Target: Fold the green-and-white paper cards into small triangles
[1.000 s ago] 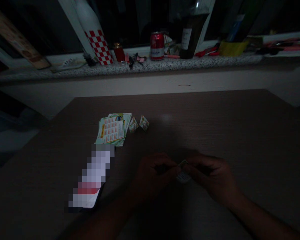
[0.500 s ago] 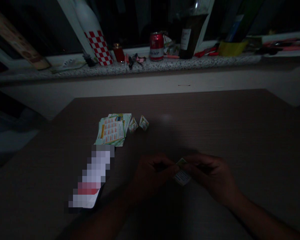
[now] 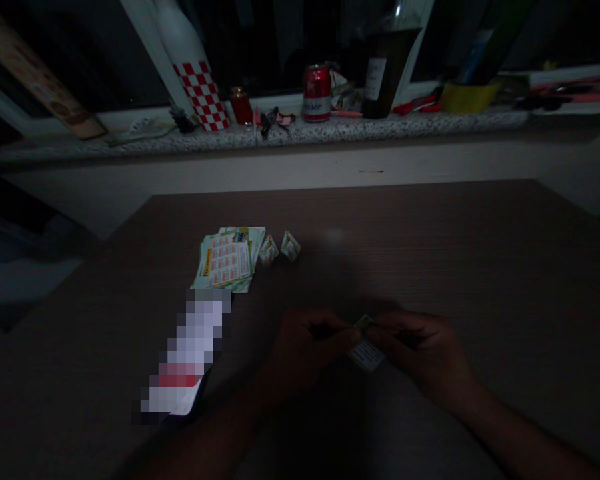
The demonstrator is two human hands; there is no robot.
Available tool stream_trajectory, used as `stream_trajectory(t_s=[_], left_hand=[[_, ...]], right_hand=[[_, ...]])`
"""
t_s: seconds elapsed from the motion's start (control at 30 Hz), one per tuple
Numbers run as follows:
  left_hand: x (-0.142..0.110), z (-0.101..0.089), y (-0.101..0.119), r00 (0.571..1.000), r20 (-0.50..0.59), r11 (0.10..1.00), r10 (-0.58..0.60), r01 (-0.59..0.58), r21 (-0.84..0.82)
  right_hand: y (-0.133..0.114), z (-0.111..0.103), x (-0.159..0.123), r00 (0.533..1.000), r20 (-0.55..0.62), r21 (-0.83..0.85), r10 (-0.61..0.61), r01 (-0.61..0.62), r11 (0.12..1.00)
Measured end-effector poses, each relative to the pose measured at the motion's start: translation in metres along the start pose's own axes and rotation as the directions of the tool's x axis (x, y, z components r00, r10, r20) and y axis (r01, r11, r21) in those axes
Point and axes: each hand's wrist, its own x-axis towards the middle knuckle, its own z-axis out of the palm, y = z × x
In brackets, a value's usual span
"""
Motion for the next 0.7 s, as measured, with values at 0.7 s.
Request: stream_trajectory(t_s=[0.7], left_hand=[[-0.0065, 0.0007, 0.005, 0.975, 0.003, 0.96, 0.22, -0.217, 0.177]], right_hand=[[-0.0017, -0.0029, -0.0027, 0.986, 0.039, -0.358, -0.165, 0.168, 0.918]])
